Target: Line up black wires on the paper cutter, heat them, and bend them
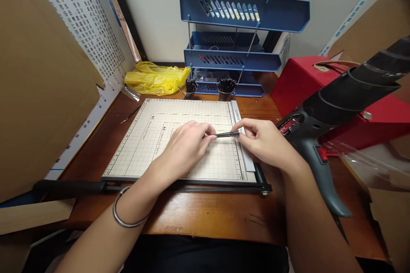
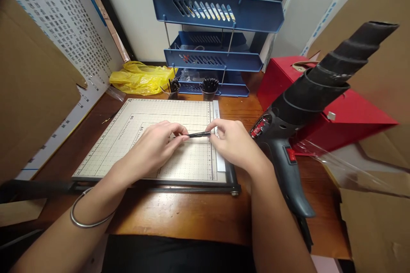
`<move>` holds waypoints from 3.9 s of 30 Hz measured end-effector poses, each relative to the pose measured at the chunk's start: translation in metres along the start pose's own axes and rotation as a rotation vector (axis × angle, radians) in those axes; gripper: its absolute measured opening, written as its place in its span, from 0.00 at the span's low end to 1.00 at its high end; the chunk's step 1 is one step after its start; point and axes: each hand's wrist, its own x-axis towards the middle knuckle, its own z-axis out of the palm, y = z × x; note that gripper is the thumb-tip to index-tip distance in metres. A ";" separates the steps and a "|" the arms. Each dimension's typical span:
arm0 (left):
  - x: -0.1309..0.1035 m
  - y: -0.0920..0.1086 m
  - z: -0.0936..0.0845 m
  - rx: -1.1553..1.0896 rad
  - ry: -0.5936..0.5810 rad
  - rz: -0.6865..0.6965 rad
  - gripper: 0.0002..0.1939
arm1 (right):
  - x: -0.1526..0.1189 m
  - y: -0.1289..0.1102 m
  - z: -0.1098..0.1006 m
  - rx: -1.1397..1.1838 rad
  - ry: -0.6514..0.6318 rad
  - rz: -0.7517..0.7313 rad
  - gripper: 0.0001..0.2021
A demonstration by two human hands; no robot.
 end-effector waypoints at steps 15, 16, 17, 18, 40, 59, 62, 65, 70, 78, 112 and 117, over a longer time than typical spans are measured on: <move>0.001 -0.001 0.007 -0.794 0.154 -0.079 0.10 | 0.004 -0.028 0.038 0.653 0.125 -0.060 0.14; 0.001 -0.002 0.007 -0.784 0.135 -0.085 0.10 | 0.004 -0.027 0.038 0.664 0.136 -0.052 0.14; 0.000 -0.002 0.006 -0.772 0.113 -0.089 0.10 | 0.004 -0.027 0.038 0.666 0.137 -0.044 0.14; -0.001 -0.002 0.005 -0.760 0.083 -0.091 0.10 | 0.005 -0.026 0.036 0.657 0.124 -0.040 0.14; 0.001 0.004 -0.010 -0.818 0.161 0.065 0.16 | -0.003 -0.025 0.022 0.579 -0.299 -0.117 0.15; 0.001 0.005 -0.011 -0.726 0.021 -0.019 0.14 | -0.006 -0.022 0.028 0.634 -0.210 -0.003 0.18; 0.001 0.005 -0.012 -0.766 -0.024 -0.051 0.16 | -0.006 -0.020 0.028 0.622 -0.221 0.002 0.17; 0.001 0.004 -0.012 -0.790 -0.031 -0.064 0.14 | -0.006 -0.018 0.029 0.612 -0.228 0.019 0.17; 0.002 0.002 -0.011 -0.782 -0.026 -0.070 0.15 | -0.006 -0.022 0.026 0.592 -0.287 0.003 0.20; 0.001 0.003 -0.010 -0.844 0.001 -0.058 0.13 | -0.006 -0.021 0.023 0.638 -0.308 0.002 0.19; 0.000 0.003 -0.002 -0.552 -0.047 -0.049 0.12 | -0.005 -0.019 0.024 0.681 -0.061 -0.025 0.15; 0.002 0.000 0.002 -0.519 -0.012 -0.049 0.13 | -0.003 -0.016 0.031 0.675 0.056 0.006 0.15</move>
